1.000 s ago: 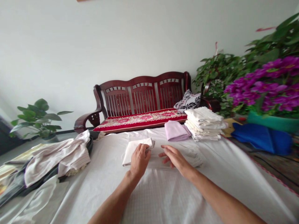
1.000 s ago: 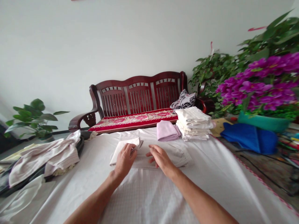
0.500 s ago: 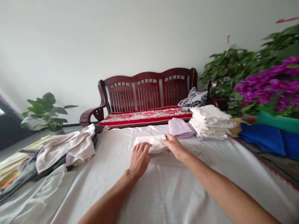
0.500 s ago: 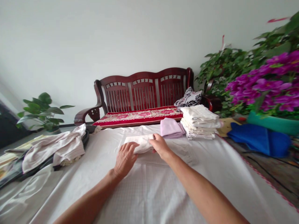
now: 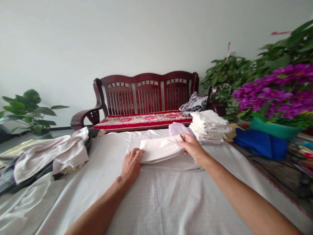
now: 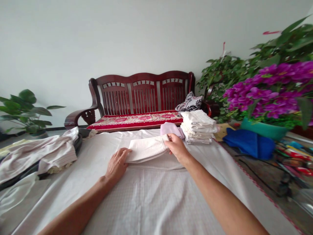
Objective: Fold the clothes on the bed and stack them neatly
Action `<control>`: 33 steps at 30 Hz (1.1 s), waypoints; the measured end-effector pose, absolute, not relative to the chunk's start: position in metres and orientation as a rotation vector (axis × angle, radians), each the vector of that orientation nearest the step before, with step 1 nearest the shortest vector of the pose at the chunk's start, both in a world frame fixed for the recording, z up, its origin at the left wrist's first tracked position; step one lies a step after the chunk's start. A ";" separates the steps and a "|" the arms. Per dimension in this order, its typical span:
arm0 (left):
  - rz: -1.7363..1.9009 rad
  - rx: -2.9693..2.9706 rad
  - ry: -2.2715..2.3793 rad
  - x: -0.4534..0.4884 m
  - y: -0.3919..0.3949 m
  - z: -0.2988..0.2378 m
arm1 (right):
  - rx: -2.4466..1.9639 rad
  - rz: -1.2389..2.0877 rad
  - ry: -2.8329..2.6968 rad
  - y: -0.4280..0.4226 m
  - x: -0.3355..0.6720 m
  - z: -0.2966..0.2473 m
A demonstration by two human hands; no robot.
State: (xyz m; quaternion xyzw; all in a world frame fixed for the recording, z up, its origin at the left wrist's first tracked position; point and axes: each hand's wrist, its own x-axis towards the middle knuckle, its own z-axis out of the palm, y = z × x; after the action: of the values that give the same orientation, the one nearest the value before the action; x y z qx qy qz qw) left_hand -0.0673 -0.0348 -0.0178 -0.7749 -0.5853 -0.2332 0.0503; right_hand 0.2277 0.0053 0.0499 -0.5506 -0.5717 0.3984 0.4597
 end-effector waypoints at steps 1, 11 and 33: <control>-0.729 -2.388 -1.762 -0.068 -0.035 -0.019 | -1.396 0.963 -1.422 0.004 0.234 0.046; -0.777 -2.572 -1.544 -0.063 -0.039 -0.026 | -1.715 0.503 -1.705 -0.007 0.281 0.024; -0.972 -2.936 -1.557 -0.073 -0.031 -0.017 | -2.086 0.182 -1.766 -0.026 0.306 0.009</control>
State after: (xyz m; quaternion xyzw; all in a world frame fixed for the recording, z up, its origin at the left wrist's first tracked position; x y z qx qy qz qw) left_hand -0.0728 -0.0311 -0.0167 -0.8371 -0.4439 -0.2771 -0.1597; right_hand 0.3059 -0.0263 0.0091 -0.7461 -0.6318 0.0651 0.1999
